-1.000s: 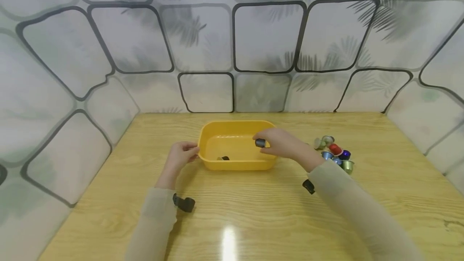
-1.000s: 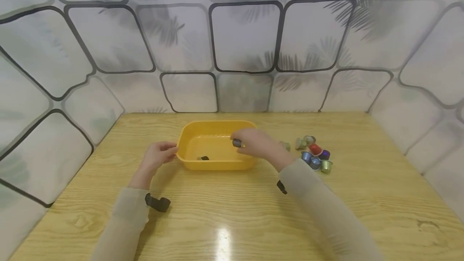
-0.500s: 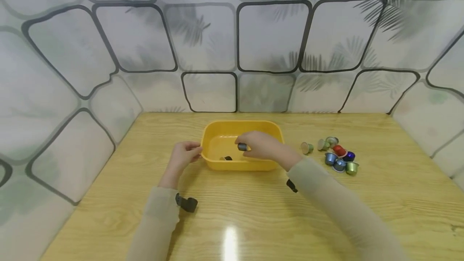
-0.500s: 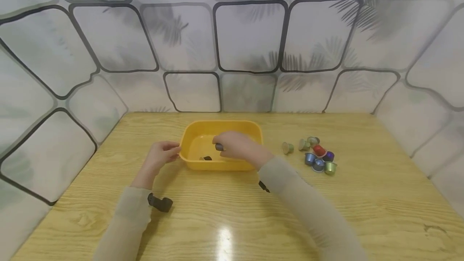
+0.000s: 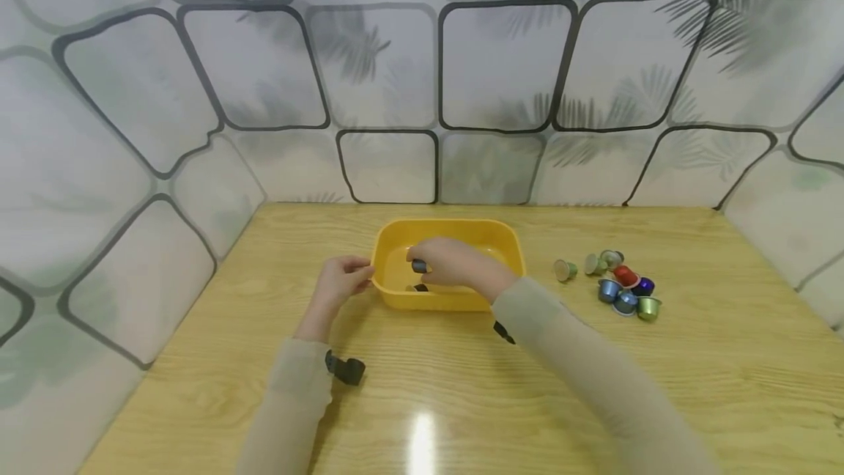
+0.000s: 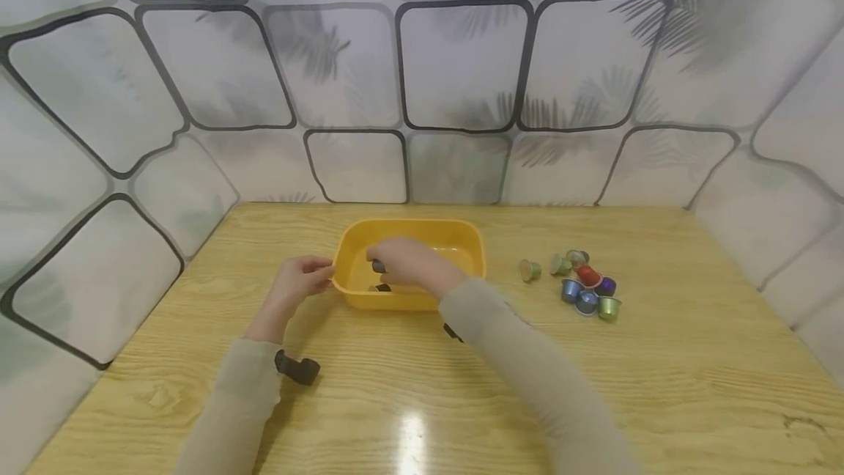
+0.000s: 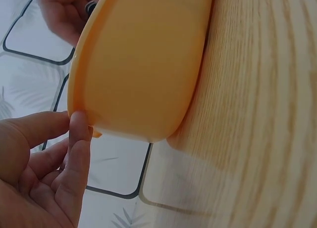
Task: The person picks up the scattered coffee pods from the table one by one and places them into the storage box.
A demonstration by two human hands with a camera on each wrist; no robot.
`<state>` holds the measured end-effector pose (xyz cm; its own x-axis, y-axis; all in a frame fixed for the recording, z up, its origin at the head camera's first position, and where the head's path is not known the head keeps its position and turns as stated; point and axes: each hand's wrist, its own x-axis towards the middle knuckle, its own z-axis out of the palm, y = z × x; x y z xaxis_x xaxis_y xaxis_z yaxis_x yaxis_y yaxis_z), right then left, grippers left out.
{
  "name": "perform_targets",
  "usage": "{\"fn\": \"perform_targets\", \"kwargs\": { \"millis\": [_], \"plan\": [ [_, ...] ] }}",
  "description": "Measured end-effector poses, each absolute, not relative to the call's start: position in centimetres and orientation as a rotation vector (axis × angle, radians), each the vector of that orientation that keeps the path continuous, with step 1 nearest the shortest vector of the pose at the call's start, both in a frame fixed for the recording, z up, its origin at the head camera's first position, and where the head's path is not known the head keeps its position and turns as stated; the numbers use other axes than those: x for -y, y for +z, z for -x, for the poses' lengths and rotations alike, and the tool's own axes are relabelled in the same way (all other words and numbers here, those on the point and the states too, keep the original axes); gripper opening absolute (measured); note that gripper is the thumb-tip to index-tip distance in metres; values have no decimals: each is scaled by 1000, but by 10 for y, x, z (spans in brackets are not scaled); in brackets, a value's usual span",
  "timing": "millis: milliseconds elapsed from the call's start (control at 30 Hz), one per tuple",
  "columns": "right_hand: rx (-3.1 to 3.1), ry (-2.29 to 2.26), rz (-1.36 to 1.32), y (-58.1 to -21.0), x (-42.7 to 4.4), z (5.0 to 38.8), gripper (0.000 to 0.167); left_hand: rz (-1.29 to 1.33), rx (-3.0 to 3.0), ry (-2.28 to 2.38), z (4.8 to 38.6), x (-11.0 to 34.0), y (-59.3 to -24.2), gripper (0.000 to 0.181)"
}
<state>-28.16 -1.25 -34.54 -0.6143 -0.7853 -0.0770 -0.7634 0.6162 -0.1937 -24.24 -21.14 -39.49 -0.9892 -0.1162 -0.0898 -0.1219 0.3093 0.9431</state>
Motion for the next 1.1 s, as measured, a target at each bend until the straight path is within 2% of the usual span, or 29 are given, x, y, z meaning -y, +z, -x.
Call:
{"fn": "perform_targets", "kwargs": {
  "millis": [267, 467, 1100],
  "plan": [
    [-2666, -151, 1308, -354, 37, 290, 37, 245, -2547, 1820, 241, 214, -397, 25],
    [-2659, -199, 1254, -355, 47, 297, 33, 228, -2542, 1825, 239, 212, -396, 25],
    [-2671, -176, 1182, -369, 53, 312, 27, 232, -2540, 1805, 243, 208, -394, 24]
  ]
}}
